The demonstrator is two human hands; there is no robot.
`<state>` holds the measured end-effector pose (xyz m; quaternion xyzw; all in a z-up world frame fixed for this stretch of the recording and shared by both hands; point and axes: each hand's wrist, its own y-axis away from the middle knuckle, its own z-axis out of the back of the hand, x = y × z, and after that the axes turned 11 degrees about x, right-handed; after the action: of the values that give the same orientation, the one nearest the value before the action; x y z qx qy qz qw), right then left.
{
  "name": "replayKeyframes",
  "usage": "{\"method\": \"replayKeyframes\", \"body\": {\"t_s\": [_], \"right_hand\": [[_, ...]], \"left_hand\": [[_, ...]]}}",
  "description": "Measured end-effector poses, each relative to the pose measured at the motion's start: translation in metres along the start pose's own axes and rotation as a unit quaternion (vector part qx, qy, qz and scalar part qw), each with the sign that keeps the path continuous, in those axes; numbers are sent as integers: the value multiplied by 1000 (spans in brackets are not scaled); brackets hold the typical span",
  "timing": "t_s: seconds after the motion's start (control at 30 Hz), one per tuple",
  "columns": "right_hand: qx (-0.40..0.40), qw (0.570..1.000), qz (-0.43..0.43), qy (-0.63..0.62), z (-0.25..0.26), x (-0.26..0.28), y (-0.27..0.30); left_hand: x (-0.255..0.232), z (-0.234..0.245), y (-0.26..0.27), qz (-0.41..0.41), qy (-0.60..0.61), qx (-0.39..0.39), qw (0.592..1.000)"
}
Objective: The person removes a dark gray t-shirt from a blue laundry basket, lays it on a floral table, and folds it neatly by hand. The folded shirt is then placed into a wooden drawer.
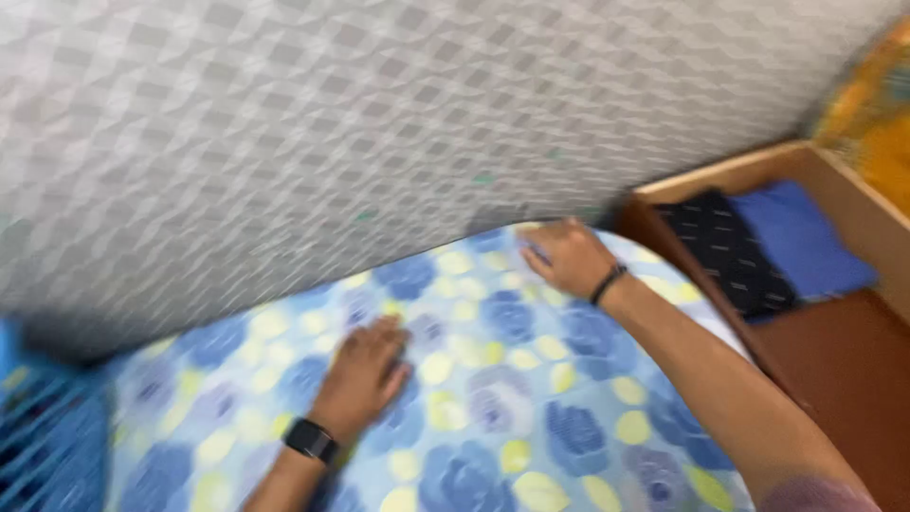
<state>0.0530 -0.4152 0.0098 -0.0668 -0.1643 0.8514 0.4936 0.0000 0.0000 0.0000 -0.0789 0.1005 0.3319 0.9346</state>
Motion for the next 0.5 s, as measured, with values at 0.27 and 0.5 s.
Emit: {"method": "replayKeyframes", "body": {"t_s": [0.27, 0.5], "right_hand": [[125, 977, 124, -117, -40, 193, -74], [4, 982, 177, -60, -64, 284, -99]], "left_hand": [[137, 26, 202, 285, -192, -161, 925], [134, 24, 210, 274, -127, -242, 922]]}}
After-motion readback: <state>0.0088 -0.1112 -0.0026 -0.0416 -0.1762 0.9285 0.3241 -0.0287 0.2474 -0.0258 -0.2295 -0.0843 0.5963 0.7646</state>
